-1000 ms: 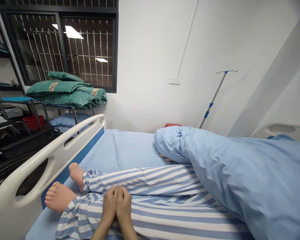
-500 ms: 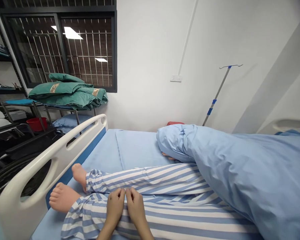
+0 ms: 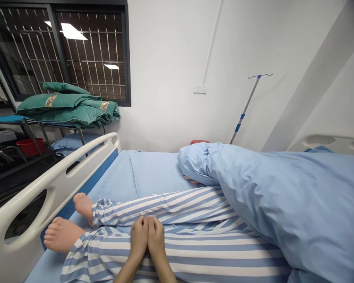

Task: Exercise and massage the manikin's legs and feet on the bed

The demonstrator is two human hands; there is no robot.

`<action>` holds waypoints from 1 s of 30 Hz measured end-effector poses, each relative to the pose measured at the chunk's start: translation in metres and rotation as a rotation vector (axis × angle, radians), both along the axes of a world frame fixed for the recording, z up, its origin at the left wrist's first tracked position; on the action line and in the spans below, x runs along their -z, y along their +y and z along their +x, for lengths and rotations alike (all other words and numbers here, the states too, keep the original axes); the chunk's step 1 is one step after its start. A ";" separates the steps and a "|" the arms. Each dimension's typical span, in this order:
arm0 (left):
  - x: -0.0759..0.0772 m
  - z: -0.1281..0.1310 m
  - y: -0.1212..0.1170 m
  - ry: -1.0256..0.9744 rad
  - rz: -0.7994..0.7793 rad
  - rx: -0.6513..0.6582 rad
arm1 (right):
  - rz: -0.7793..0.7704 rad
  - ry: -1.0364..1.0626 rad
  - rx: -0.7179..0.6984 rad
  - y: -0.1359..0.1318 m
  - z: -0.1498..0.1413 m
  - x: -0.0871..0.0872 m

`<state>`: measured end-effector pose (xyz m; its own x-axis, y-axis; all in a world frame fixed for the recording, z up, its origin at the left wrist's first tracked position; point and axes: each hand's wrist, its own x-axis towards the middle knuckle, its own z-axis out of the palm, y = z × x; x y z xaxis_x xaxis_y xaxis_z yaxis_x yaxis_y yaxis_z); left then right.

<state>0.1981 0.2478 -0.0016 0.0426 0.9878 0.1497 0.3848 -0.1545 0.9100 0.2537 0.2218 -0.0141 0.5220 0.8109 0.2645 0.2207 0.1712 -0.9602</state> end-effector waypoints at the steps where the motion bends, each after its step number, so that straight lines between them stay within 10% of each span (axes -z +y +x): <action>1: 0.004 0.000 -0.001 0.034 0.027 0.008 | -0.006 0.008 -0.011 0.000 0.000 0.000; 12: 0.007 -0.001 -0.006 0.196 0.090 0.067 | -0.056 -0.200 -0.079 -0.016 0.019 -0.028; 18: 0.005 0.002 -0.010 0.242 0.102 0.041 | -0.055 -0.246 0.004 -0.021 0.032 -0.009; 30: -0.015 0.029 -0.018 -0.283 -0.043 -0.066 | -0.039 -0.140 0.021 -0.023 0.035 -0.004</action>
